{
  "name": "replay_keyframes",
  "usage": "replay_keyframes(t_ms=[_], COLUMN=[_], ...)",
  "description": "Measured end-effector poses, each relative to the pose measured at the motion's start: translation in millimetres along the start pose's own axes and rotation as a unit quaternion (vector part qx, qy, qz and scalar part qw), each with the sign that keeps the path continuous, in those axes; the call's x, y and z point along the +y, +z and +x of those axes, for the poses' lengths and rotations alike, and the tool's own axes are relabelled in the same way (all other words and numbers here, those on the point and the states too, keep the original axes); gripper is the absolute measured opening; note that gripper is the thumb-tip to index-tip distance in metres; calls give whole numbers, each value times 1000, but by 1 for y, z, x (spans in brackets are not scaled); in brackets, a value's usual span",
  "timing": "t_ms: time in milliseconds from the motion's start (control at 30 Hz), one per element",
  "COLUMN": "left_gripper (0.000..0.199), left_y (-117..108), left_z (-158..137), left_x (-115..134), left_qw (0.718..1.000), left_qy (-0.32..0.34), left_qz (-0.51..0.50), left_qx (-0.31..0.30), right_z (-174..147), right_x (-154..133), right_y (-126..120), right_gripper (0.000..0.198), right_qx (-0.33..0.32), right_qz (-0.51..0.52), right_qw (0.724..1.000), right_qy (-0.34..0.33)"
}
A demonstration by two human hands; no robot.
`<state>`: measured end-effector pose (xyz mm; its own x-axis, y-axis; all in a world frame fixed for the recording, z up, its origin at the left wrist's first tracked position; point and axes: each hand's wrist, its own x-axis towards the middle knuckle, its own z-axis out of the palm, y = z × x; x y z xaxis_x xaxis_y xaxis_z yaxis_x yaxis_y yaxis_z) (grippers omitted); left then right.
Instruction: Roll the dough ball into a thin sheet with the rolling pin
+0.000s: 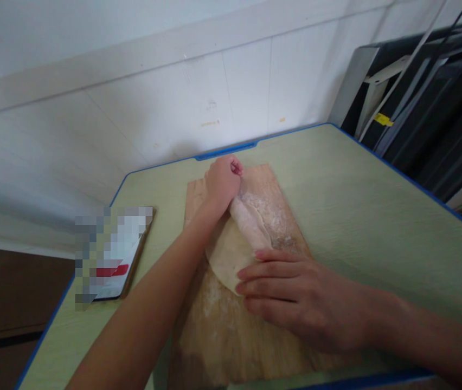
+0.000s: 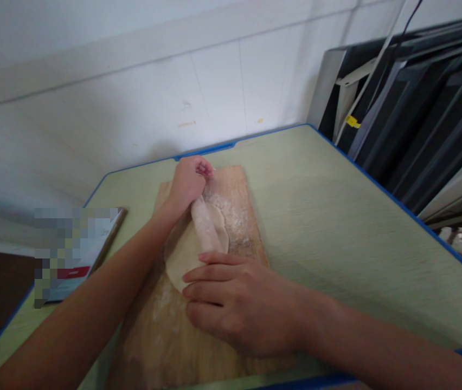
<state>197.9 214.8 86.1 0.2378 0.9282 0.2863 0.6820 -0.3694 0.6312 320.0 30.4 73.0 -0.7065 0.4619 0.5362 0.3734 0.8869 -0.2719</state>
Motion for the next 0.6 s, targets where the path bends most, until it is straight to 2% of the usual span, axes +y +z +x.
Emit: replay_keyframes(t_ms=[167,400,600], left_gripper=[27,25,27], left_y=[-11,3,-10], left_z=[-11,3,-7], left_x=[-5,3,-8], left_qw=[1000,1000,1000], left_qy=[-1,8,6], left_qz=[-10,-5,-30], left_qx=[-1,-7,2], right_z=[-1,-1,-2], right_x=[1,1,2], right_y=[1,-1,-4], right_gripper=[29,26,34], right_qx=[9,0,-10], right_qz=[1,9,16], right_qw=[1000,1000,1000], right_qy=[-9,0,-9])
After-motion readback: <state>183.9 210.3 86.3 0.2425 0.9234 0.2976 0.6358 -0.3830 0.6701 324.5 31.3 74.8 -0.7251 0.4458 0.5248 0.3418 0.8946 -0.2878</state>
